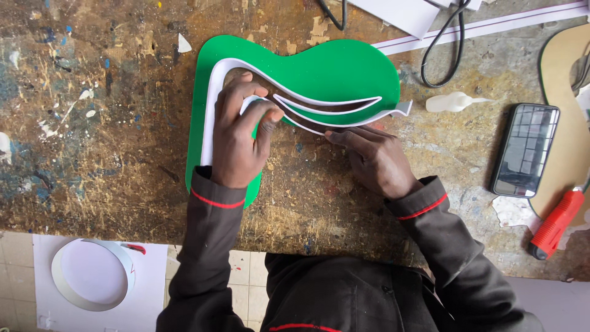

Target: The person assembles a channel letter by applying adhesive to the edge of a white vinyl strip and pressing it into the inner grooves of a green acrylic letter base.

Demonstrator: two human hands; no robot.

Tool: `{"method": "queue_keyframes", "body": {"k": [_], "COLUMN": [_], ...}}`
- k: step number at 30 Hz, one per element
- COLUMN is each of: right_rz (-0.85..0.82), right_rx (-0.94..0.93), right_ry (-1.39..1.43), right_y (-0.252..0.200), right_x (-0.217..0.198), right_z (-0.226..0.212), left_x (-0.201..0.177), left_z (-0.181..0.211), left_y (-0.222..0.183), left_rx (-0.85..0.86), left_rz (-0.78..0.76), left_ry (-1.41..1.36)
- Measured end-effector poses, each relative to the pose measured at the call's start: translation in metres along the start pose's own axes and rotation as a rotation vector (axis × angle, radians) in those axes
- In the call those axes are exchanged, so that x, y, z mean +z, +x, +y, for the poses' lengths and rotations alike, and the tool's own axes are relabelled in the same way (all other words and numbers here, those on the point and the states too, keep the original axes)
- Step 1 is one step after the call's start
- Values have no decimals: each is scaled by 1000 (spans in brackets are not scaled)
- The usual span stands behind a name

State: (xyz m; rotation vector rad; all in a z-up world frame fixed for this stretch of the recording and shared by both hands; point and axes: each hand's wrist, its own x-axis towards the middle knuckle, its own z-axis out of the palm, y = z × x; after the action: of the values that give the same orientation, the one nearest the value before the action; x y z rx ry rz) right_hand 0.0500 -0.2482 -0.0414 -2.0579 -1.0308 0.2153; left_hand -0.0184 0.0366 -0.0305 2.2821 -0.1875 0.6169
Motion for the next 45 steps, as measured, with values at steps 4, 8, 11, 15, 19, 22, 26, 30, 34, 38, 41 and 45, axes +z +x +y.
{"method": "queue_keyframes", "body": {"k": [4, 8, 11, 15, 19, 22, 26, 30, 34, 38, 41, 45], "right_rz": [-8, -33, -51, -61, -50, -40, -38, -35, -23, -21, -24, -27], "right_rx": [9, 37, 47, 39, 55, 52, 55, 53, 50, 49, 66, 71], "right_ry": [11, 15, -3, 25, 70, 72, 59, 51, 53, 45, 48, 37], "right_y": [-2, 0, 1, 1, 2, 2, 3, 4, 3, 3, 8, 7], "right_x": [2, -2, -5, -4, -5, -6, -5, -7, -6, -4, -9, -7], "right_z": [5, 0, -3, -3, -1, -3, -4, -10, -6, -5, -15, -11], "left_x": [15, 71, 72, 92, 97, 83, 59, 62, 62, 60, 81, 73], "left_z": [25, 41, 63, 45, 34, 36, 44, 18, 2, 3, 7, 36], "left_y": [-28, -75, -70, -85, -92, -93, -75, -82, -85, -79, -90, -75], "left_rx": [-68, -90, -149, -154, -324, -447, -364, -280, -213, -200, -121, -135], "left_rz": [6, -79, -153, -48, 180, 157, -81, -168, -259, -342, -431, -408], "left_ry": [64, -1, 69, 80, -125, -121, 175, 290, 335, 290, 161, 7]}}
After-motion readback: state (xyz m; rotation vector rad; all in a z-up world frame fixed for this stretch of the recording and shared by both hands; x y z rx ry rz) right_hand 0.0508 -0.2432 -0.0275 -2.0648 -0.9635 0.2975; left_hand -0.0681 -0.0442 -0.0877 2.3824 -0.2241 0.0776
